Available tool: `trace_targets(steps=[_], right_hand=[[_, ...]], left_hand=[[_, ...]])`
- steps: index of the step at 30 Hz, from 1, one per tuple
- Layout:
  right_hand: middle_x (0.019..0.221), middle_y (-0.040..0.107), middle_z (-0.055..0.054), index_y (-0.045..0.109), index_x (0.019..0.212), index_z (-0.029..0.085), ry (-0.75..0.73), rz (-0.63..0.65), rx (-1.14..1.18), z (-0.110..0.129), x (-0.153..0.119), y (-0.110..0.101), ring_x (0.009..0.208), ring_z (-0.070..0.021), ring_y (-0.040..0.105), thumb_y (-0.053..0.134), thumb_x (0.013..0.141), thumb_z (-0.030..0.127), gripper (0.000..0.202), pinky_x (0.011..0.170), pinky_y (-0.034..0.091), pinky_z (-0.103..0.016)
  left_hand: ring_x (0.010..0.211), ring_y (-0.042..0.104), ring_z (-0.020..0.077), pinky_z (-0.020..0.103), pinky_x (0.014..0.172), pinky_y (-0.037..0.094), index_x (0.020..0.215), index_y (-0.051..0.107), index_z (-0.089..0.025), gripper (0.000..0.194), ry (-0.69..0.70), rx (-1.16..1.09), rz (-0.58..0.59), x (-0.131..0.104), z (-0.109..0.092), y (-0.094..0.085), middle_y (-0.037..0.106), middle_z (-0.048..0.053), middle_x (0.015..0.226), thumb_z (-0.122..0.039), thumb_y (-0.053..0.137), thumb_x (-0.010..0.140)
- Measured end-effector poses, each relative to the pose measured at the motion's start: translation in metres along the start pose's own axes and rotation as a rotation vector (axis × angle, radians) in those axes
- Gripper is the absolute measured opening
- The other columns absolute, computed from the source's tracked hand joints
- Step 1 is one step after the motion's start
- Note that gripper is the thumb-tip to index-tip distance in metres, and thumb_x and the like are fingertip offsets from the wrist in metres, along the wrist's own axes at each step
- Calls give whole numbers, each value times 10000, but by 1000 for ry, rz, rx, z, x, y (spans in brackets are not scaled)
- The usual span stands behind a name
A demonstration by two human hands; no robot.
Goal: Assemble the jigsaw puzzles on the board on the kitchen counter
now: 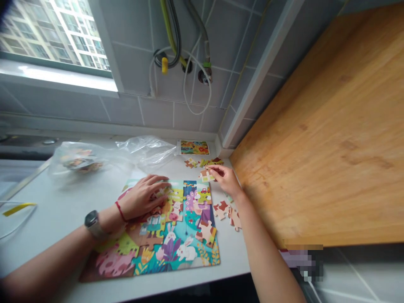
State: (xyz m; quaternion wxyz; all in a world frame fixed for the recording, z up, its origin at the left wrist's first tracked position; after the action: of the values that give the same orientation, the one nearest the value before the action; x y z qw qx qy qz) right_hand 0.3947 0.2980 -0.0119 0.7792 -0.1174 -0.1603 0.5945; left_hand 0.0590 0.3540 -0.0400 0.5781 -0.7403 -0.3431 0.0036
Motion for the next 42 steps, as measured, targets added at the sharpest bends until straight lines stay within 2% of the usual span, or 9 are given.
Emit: trace_targets(steps=[5,9,11,14,18,23,33,39,42], right_hand=[[1028,812,-116,784,1121,160,54,-195,-175,-24,8,-19,887,-244,748,589,894,432,405,723,603,-328],[893,793,-90,801,917,174,105,-256,-240,-40,12,-28,847,-251,739,662,820,291,206,829,595,-367],[928,771,-98,804,874,178,109,-290,-276,-44,11,-28,898,-270,729,733,769,259,150,937,570,-403],[1089,724,-128,813,1006,178,53,-329,-359,-45,9,-24,1036,-293,706,752,790,255,238,1062,517,-428],[1131,680,-122,793,1127,201,-95,-299,-514,-42,6,-14,1092,-293,695,705,870,280,283,1084,523,-435],[1178,659,-120,774,1185,209,-173,-268,-548,-43,3,-3,1155,-298,671,696,892,280,311,1109,518,-447],[1209,690,-112,812,1170,230,-147,-201,-614,-42,1,4,1160,-285,676,670,925,309,294,1081,545,-415],[1455,640,-108,810,1212,244,-219,-90,-672,-43,-2,7,1330,-350,605,701,914,386,348,1167,475,-530],[1441,680,-104,819,1181,221,-265,-13,-641,-41,-1,8,1415,-346,554,710,907,396,343,1234,397,-535]], left_hand=[[1192,637,313,532,1019,560,1268,693,-247,320,-2,5,41,2,-2,-4,675,122,1341,-430,604,1021],[1215,626,313,533,1027,561,1296,689,-254,344,-20,21,83,2,-3,-7,660,122,1373,-447,583,1032],[1222,620,314,537,1033,560,1312,688,-264,351,-25,34,103,2,-2,-7,653,115,1390,-447,585,1031],[1223,617,312,534,1034,560,1319,687,-273,352,-22,33,119,3,-1,-8,649,107,1395,-449,588,1031],[1219,615,312,540,1031,559,1314,684,-266,346,-15,33,118,2,-1,-8,648,110,1392,-443,576,1038],[1215,615,311,531,1032,557,1318,680,-271,340,-10,49,109,2,-2,-7,643,107,1393,-435,592,1034],[1223,606,294,522,1076,529,1307,670,-258,308,3,39,113,3,-4,-9,639,96,1383,-361,631,1019],[1252,588,292,512,1113,505,1309,676,-264,319,-38,20,128,3,-3,-9,634,85,1402,-344,662,1000],[1260,584,292,509,1121,498,1306,680,-264,320,-45,14,133,3,-5,-9,638,84,1398,-328,675,992]])
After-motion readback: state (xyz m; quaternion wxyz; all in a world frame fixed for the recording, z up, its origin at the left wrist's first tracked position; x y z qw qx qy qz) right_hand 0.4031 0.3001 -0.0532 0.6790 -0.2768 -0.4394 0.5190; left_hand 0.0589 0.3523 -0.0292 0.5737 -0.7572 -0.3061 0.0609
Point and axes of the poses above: each hand's wrist, its own x-axis towards the middle knuckle, its own y-axis out of the palm, z = x × y, the point moved 1 cm from there along x, towards the middle knuckle
